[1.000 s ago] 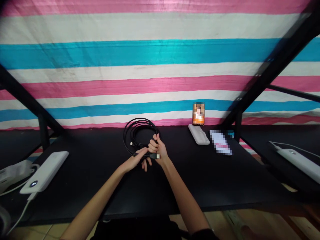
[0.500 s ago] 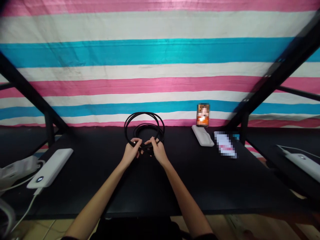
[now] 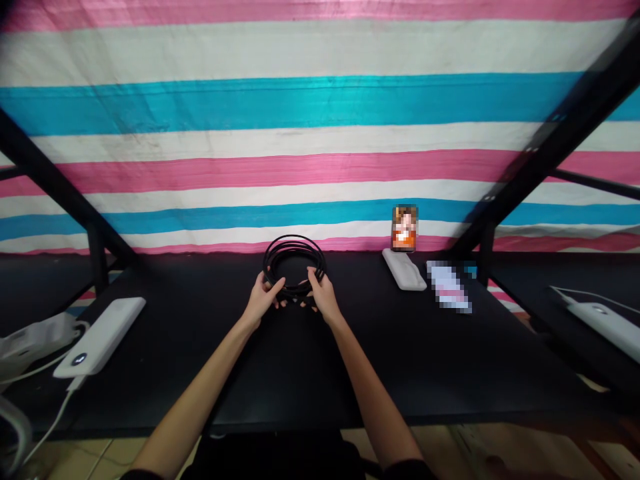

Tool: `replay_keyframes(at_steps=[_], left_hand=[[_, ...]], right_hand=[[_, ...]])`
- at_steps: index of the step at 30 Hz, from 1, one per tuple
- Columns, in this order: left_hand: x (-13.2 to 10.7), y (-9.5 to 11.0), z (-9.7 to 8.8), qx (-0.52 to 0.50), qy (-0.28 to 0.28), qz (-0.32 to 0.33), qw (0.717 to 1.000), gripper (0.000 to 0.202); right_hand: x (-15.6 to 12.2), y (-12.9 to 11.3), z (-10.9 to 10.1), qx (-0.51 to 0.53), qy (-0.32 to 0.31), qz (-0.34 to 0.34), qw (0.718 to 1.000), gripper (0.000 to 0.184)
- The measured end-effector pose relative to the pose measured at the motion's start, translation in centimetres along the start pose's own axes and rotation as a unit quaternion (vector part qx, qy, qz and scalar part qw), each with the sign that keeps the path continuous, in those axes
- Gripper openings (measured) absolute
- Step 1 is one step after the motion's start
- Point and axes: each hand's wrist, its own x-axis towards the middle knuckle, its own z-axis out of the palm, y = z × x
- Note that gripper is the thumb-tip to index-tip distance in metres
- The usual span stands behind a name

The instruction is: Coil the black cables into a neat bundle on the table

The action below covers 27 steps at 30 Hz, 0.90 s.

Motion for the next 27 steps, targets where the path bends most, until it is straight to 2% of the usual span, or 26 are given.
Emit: replay_keyframes(at_steps=[3, 6, 8, 12, 15, 18, 22, 24, 27], left_hand=[[0.2, -0.1, -0.3, -0.014, 0.004, -0.016, 1.0, 0.064], [0.4, -0.1, -0.7, -0.034, 0.014, -0.045, 0.998, 0.074], [0.5, 0.1, -0.9, -0.044, 0.011, -0.037, 0.998, 0.076], [0.8, -0.1, -1.6, -0.009, 0.024, 0.008, 1.0, 0.062], [1.2, -0.6, -2.1, 0.055, 0.046, 0.028, 0.997, 0.053], [1.3, -0.7, -2.4, 0.095, 0.054, 0.045, 0.993, 0.037], [1.3, -0.2, -2.7, 0.103, 0.103, 0.051, 0.988, 0.029], [1.3, 0.3, -3.0, 0.081, 0.143, 0.047, 0.985, 0.026], [1.4, 0.7, -3.4, 0.045, 0.176, 0.034, 0.983, 0.022]], right_hand=[[0.2, -0.5, -0.2, 0.025, -0.031, 0.01, 0.999, 0.041], [0.2, -0.7, -0.8, 0.023, -0.054, 0.006, 0.998, 0.039], [0.2, -0.8, -1.3, 0.011, -0.061, -0.014, 0.998, 0.045], [0.6, -0.2, -2.1, 0.004, -0.051, -0.057, 0.997, 0.064], [1.1, 0.3, -2.4, -0.029, -0.028, -0.09, 0.995, 0.066], [1.2, 0.4, -2.7, -0.089, 0.009, -0.127, 0.988, 0.055], [1.1, -0.2, -3.0, -0.15, 0.131, -0.203, 0.959, 0.032], [1.1, -0.4, -3.1, -0.125, 0.169, -0.192, 0.959, 0.032], [1.3, -0.4, -3.2, -0.032, 0.175, -0.116, 0.977, 0.037]])
